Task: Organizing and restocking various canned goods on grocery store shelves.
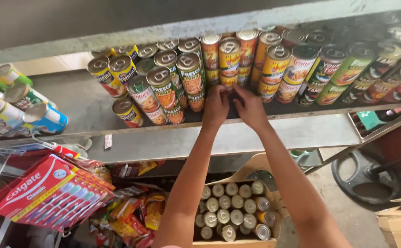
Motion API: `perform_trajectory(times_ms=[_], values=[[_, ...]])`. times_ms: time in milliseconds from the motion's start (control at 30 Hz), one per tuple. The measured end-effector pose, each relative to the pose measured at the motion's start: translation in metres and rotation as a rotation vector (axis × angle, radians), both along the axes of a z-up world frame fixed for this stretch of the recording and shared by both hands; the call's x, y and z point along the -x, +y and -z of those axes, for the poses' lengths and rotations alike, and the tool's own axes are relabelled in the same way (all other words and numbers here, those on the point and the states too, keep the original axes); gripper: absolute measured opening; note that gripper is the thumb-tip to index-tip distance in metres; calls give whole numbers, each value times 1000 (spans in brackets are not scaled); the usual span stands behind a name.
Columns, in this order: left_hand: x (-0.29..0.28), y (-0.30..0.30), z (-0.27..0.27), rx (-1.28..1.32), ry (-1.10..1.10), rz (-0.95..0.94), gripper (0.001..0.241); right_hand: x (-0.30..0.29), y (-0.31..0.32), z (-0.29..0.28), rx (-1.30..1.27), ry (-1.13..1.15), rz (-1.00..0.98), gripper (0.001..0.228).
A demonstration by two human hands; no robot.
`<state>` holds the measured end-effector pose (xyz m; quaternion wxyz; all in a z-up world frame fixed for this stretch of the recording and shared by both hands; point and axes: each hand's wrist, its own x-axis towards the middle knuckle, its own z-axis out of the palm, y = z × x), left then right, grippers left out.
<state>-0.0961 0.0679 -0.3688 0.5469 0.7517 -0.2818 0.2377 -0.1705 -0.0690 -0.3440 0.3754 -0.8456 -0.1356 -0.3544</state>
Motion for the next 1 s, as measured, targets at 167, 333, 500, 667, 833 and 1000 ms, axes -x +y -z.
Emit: perform_trajectory(times_ms=[167,333,500,667,833,1000], values=[[13,6,-8,10,18,28,23,3,3,2,-95,48,-13,45],[58,0,-61,107,-53,121,23,47,3,-50,-220,50,-50,31],[138,15,-211,282,110,402,28,106,-4,-183,-222,-91,-145,20],[133,-1,-334,278,-79,510,29,115,-16,-324,-171,-139,-37,18],[35,-67,-426,402,-319,510,36,24,-66,-414,-109,-391,18,31],[-57,-117,-435,265,-561,84,43,-41,-97,-435,-28,-274,241,45]])
